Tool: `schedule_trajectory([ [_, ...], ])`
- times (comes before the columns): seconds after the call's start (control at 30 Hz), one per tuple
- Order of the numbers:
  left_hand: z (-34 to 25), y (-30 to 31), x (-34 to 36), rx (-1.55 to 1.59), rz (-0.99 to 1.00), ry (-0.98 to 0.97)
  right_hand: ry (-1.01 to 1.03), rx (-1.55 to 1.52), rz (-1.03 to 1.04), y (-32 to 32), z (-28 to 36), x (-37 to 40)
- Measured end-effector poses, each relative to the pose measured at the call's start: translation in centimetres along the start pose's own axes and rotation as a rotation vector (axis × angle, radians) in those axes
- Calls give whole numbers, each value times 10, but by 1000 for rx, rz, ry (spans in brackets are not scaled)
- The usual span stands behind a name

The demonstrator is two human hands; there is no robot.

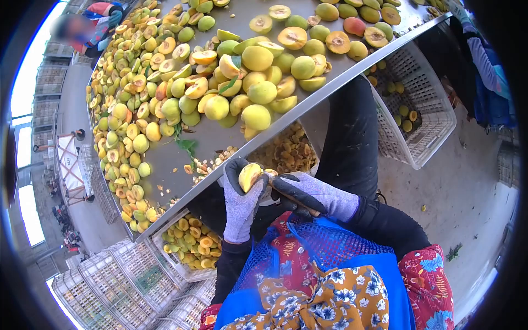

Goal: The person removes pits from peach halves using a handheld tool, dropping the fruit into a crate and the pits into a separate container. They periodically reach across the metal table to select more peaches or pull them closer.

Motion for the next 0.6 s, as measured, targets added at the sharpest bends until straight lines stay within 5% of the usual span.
schedule_trajectory([
  [0.23,-8,-8,17,-385,-250,-316,96,-56,-77,-3,-8,-3],
  [0.4,9,-6,27,-145,-159,-120,53,10,-134,1,3,0],
  [0.5,9,3,27,-268,-246,-246,7,23,-142,7,-1,-1],
  [0.6,-4,1,29,-382,-70,-304,0,61,-119,-1,3,3],
])
Point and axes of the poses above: each hand's wrist, its own x-axis away from the middle knuckle, its own y-axis out of the back of the hand, z = x × y, the point moved 3 cm from there along -x, towards the middle knuckle, and after that the axes turned 13 degrees about -x, right-handed, at the moved point
